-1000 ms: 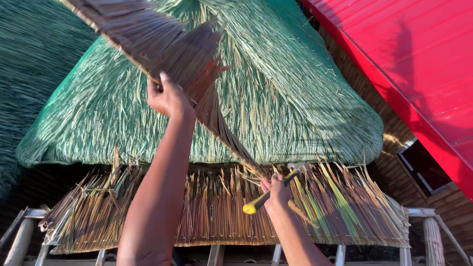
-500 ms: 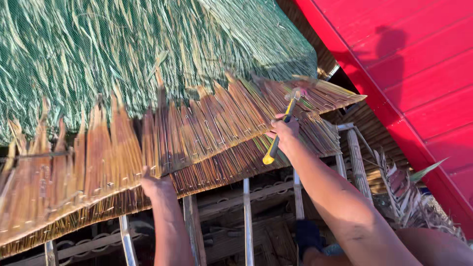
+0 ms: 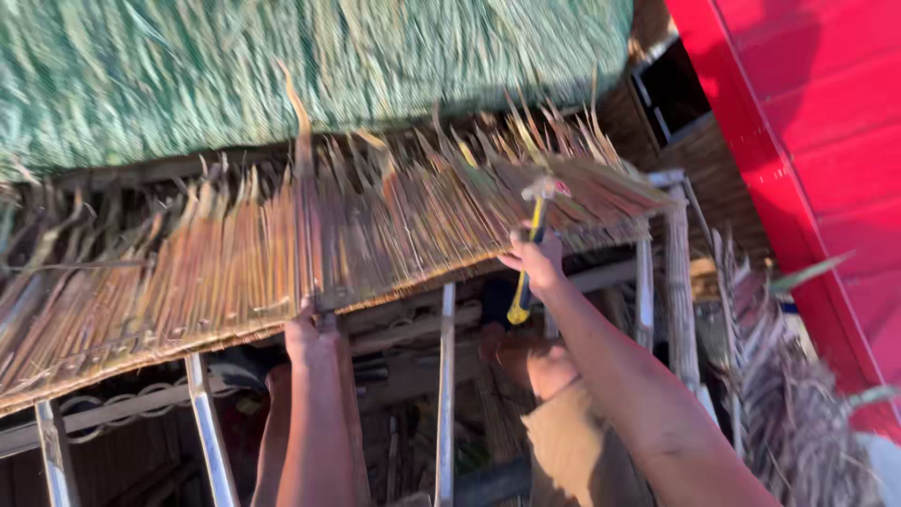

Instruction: The person secures bundles of dried palm leaves onto a wooden roof frame using a hammer and nails. They position the thatch material, align it with the existing layers, and hammer nails through the leaves into the wooden beams to hold them in place.

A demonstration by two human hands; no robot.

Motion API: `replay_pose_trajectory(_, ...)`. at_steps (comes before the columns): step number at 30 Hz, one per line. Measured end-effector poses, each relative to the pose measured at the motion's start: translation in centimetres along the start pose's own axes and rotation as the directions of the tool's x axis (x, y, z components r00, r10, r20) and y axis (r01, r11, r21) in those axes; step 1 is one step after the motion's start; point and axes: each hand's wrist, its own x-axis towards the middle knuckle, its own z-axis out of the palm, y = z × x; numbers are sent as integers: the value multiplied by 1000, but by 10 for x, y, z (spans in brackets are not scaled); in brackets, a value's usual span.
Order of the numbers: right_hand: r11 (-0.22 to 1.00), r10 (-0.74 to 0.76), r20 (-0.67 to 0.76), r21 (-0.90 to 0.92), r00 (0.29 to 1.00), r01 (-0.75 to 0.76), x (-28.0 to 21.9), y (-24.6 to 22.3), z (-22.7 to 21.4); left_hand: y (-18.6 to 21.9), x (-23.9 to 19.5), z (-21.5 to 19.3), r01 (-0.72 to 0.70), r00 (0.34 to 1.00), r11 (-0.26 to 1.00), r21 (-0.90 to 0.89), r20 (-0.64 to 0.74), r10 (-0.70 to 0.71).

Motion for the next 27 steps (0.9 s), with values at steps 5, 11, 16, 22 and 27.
replay_pose_trajectory(5,977,-208,66,-26,976,210,-29,-44,19,16,-6,14,84,995,996,43,53,-86)
replay_pose_trajectory(11,975,-220,-64,-32,973,219,-64,-95,40,38,-18,28,222,966,975,2,136,-220)
replay_pose_trajectory(16,985,-166,-103,33,981,170,-67,-107,45,30,-36,51,86,991,995,-57,103,-80)
replay_pose_trajectory(22,968,-237,-126,59,963,246,-69,-77,16,-20,-29,47,125,991,992,25,-41,-124)
replay_pose_trajectory(27,975,-200,-125,77,972,210,-11,-39,2,-66,-6,28,124,991,989,82,-56,-119)
